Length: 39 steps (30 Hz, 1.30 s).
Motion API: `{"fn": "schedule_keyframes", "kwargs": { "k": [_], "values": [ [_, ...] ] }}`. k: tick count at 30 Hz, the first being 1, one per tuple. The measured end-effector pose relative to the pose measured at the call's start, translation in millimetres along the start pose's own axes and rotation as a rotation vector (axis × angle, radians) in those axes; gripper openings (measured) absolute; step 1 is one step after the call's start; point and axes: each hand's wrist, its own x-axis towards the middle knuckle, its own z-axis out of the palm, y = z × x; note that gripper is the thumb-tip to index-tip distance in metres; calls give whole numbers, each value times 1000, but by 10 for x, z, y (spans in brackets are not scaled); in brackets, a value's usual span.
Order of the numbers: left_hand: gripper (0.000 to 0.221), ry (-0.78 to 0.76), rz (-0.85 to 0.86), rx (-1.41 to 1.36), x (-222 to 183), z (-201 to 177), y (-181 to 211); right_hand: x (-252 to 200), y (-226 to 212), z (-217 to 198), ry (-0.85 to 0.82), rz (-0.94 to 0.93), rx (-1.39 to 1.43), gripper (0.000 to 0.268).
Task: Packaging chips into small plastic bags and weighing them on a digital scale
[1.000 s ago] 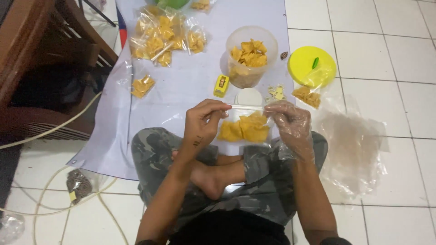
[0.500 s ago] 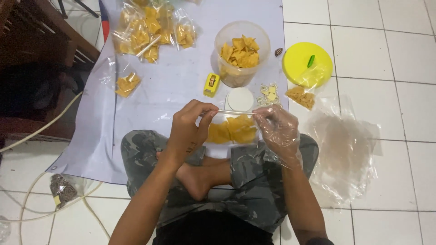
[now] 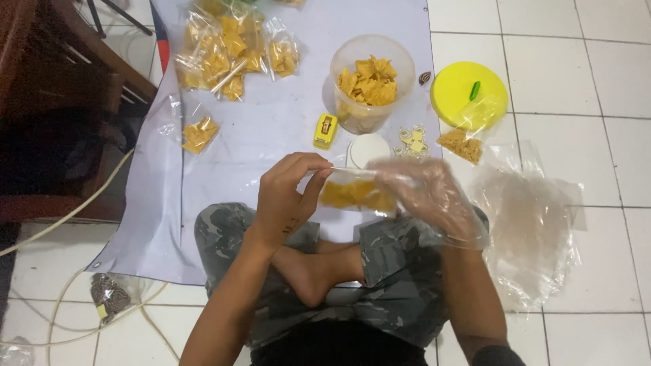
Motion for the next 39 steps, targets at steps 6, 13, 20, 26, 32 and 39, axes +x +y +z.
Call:
{"fn": "schedule_keyframes", "kwargs": {
  "k": [6,13,20,26,32,39],
  "values": [
    [9,-35,34,50,-67,-36,-48,113,-149,-142,-134,599,234,15],
    [16,-20,41,68,-123,19,-86,165,-407,-190,-198,514,317,22],
    [14,-30,-4,22,-162,10,-97,92,-256,-86,-53,309,206,23],
    [10,-59,-62,-136,-187,-70,-98,-49,-165,-11,67,72,194,15],
    [21,-14,-65,-250,-243,-51,-218,-259,19,39,231,19,261,11],
    [30,-77,-114,-404,-216,-98,-217,-325,106,120,303,11,419,19]
  ]
}}
